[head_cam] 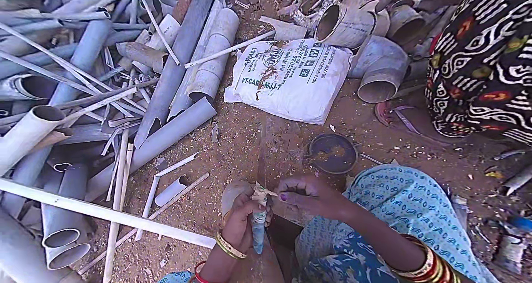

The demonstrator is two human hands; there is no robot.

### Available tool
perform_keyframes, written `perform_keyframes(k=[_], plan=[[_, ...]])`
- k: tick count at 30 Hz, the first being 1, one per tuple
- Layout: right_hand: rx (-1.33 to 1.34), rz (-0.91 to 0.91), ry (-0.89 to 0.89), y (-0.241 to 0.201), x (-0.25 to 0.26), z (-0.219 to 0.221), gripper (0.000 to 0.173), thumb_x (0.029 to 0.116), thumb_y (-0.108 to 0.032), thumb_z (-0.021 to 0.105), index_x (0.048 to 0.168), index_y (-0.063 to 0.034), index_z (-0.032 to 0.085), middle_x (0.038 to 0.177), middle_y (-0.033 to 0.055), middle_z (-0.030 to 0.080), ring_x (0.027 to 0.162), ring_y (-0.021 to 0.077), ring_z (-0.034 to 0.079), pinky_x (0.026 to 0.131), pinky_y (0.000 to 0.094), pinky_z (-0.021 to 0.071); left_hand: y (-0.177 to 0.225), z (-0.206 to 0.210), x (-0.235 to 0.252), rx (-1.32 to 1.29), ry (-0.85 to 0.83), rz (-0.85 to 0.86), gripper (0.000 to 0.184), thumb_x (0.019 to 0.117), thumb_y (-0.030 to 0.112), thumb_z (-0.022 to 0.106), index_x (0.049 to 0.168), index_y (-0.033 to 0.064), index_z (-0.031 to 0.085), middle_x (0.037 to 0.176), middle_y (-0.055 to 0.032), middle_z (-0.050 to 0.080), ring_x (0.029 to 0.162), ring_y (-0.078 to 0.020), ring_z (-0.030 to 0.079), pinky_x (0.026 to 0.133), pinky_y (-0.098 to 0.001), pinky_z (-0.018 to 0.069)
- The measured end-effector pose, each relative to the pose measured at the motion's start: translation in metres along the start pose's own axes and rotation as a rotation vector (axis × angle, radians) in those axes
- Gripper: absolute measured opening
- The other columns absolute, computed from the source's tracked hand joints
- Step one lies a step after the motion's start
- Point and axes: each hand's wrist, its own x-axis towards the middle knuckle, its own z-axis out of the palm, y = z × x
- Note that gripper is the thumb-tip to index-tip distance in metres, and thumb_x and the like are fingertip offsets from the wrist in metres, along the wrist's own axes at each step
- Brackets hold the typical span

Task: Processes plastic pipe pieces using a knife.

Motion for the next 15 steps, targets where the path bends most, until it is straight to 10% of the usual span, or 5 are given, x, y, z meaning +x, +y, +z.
perform_keyframes(k=[7, 11, 15], plan=[[-0.337, 0.115, -0.072, -0.008, 0.0, -0.006, 0.028, 0.0991, -0.017, 0.063, 0.116, 0.006, 0.064, 0.095, 0.0133, 0.067, 0.078, 0.0092, 0.059, 0.073, 0.0251, 0.0477, 0.001, -0.003, -0.001, 0.275, -0.094, 0.174, 0.042, 0.0753, -0.003, 0.046, 0.115, 0.0069, 0.052, 0.074, 0.0081, 0.065, 0.058, 0.0005, 0.061, 0.052, -0.0156, 0.0513], [-0.261, 0.06, -0.046, -0.014, -0.003, -0.009, 0.045, 0.0946, -0.024, 0.068, 0.127, 0.0063, 0.061, 0.108, 0.0127, 0.067, 0.093, 0.0051, 0.061, 0.082, 0.0187, 0.0488, 0.001, -0.002, -0.002, 0.323, -0.082, 0.221, 0.045, 0.0736, -0.005, 0.047, 0.118, 0.0046, 0.051, 0.08, 0.0076, 0.068, 0.06, 0.0006, 0.063, 0.054, -0.0162, 0.0531], [-0.235, -0.02, 0.014, -0.007, -0.001, -0.002, 0.027, 0.0982, -0.02, 0.063, 0.108, 0.0051, 0.067, 0.095, 0.0051, 0.068, 0.086, -0.0049, 0.059, 0.078, 0.0115, 0.0465, 0.001, -0.005, -0.002, 0.34, -0.114, 0.251, 0.036, 0.0806, -0.002, 0.046, 0.115, 0.0066, 0.054, 0.085, 0.007, 0.071, 0.064, -0.0015, 0.066, 0.058, -0.0188, 0.0567]])
